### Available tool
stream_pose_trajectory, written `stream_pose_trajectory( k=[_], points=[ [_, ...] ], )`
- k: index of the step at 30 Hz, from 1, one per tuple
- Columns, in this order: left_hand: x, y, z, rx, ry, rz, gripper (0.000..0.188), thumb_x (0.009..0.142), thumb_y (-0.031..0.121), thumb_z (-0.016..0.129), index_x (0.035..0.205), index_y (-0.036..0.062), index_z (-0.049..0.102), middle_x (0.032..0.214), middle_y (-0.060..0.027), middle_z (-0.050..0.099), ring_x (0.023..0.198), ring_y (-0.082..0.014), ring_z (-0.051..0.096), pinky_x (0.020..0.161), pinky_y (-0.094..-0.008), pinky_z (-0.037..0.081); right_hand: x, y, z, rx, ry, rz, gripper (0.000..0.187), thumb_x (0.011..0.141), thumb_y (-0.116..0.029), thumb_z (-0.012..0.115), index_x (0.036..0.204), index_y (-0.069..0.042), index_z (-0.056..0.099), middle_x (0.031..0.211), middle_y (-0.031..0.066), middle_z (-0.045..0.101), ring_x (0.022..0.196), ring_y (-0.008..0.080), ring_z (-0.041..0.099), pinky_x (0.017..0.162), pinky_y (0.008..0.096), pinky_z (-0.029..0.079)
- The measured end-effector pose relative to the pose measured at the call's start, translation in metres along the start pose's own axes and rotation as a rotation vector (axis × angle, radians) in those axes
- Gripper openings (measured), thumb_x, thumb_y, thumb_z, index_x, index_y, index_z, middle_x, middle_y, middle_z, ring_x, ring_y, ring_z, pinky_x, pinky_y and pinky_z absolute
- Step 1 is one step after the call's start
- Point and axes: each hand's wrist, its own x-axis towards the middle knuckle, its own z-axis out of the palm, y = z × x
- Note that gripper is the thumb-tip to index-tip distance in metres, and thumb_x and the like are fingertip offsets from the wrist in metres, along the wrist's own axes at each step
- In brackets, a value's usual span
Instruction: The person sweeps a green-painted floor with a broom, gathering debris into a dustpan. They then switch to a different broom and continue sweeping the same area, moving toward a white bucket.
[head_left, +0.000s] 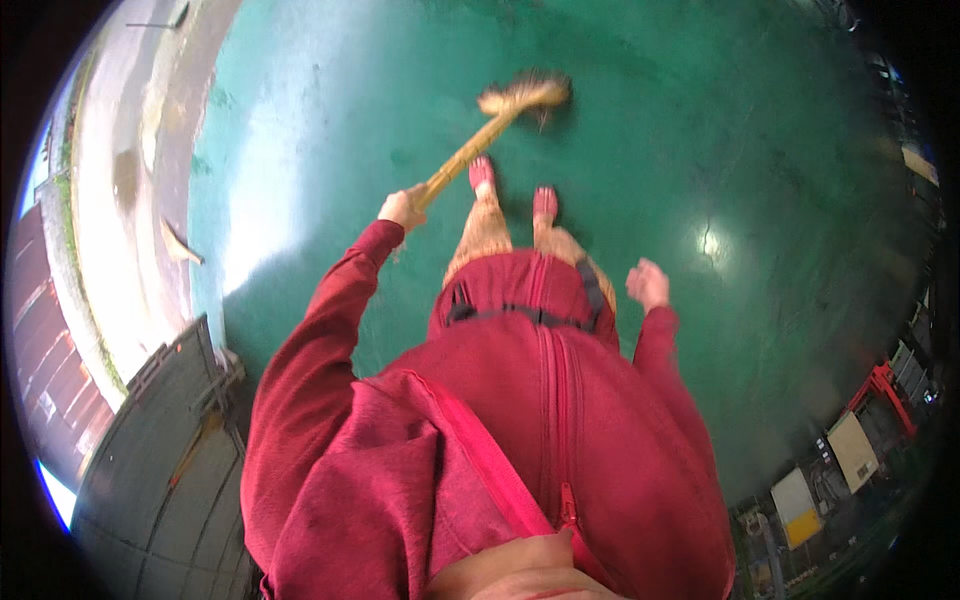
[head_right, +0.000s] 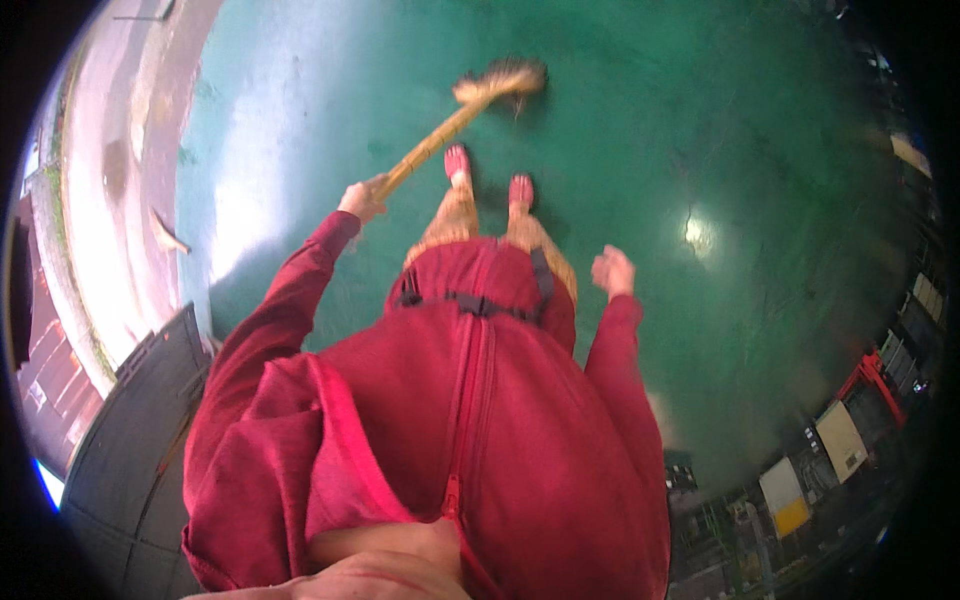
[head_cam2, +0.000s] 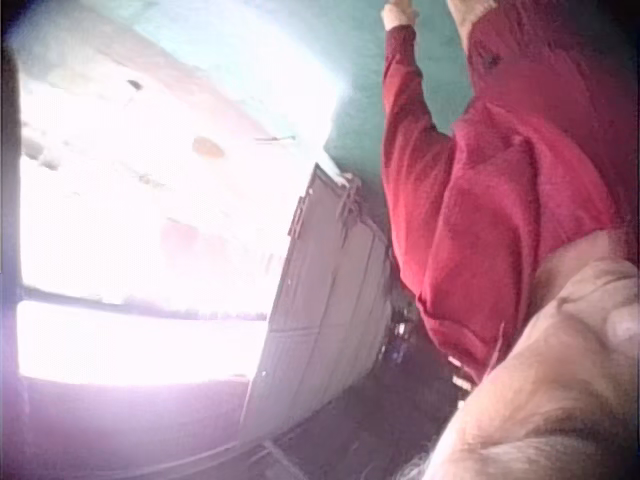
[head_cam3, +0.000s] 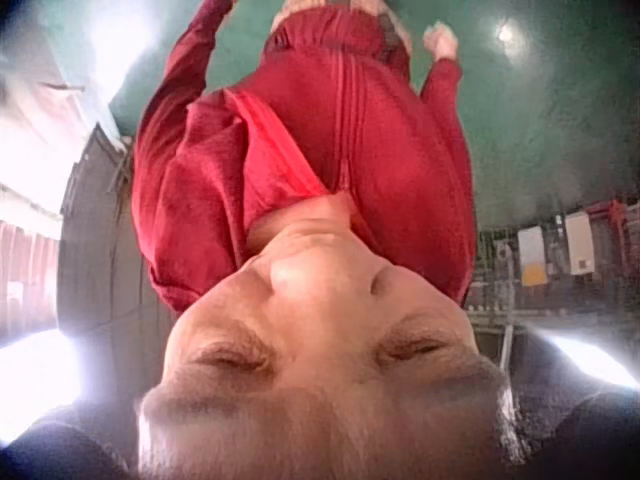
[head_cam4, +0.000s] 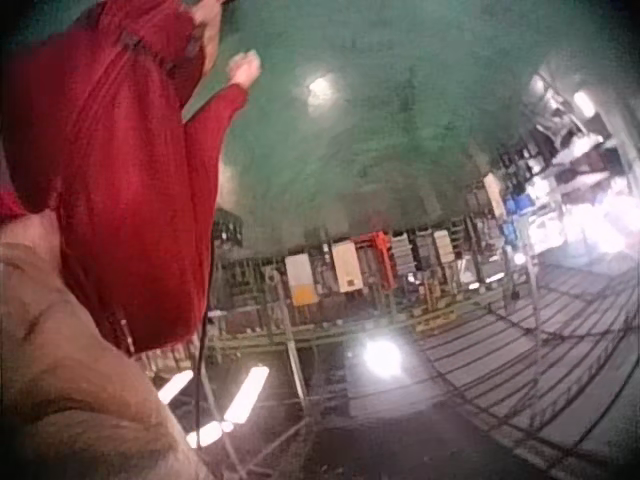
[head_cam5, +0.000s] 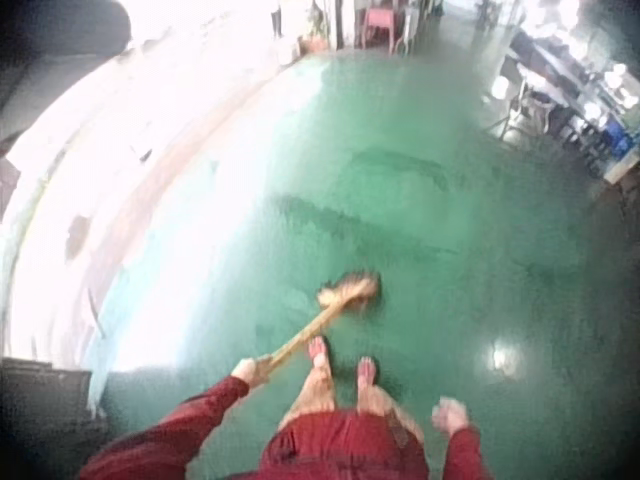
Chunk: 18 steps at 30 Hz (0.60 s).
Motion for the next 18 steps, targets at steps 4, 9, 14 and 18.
stream_pose_trajectory(
  k=[4, 9, 14, 18],
  points=[
    [-0.09, 0.004, 0.055, -0.194, 0.123, -0.085, 0.066, 0.057, 0.012, 0.064, 0.119, 0.0105, 0.043, 0.095, -0.0194, 0.057, 0.087, -0.0314, 0.057, 0.074, -0.0369, 0.046, 0.008, -0.038, -0.03, -0.049, -0.059, -0.112, 0.036, 0.083, -0.01, 0.039, 0.119, -0.007, 0.042, 0.1, 0.0143, 0.055, 0.083, 0.0229, 0.056, 0.068, 0.0345, 0.048],
    [-0.172, 0.049, 0.104, -0.409, 0.298, -0.381, 0.069, 0.058, 0.013, 0.064, 0.122, 0.0082, 0.04, 0.104, -0.0196, 0.054, 0.097, -0.0306, 0.053, 0.081, -0.0348, 0.042, 0.034, -0.045, -0.048, -0.151, -0.092, -0.01, 0.038, 0.083, -0.009, 0.037, 0.121, -0.005, 0.039, 0.103, 0.0157, 0.054, 0.086, 0.0252, 0.056, 0.07, 0.0357, 0.048],
    [-0.194, 0.069, 0.12, -1.084, 0.548, -0.678, 0.062, 0.062, -0.003, 0.057, 0.12, 0.0143, 0.043, 0.065, 0.0013, 0.046, 0.037, -0.0058, 0.035, 0.032, -0.0208, 0.031, 0.048, -0.043, -0.048, -0.196, -0.156, -0.007, 0.037, 0.083, -0.008, 0.035, 0.119, -0.007, 0.041, 0.101, 0.0161, 0.055, 0.084, 0.0258, 0.057, 0.069, 0.0373, 0.048],
    [-0.173, 0.049, 0.088, -1.283, 0.515, -0.664, 0.02, 0.066, -0.004, 0.052, 0.081, 0.0082, 0.045, 0.056, -0.001, 0.042, 0.036, -0.0086, 0.038, 0.031, -0.0223, 0.032, 0.055, -0.05, -0.058, -0.19, -0.192, -0.045, 0.036, 0.083, -0.009, 0.037, 0.119, -0.007, 0.041, 0.101, 0.0163, 0.055, 0.084, 0.0259, 0.057, 0.069, 0.0371, 0.048]
  ],
)
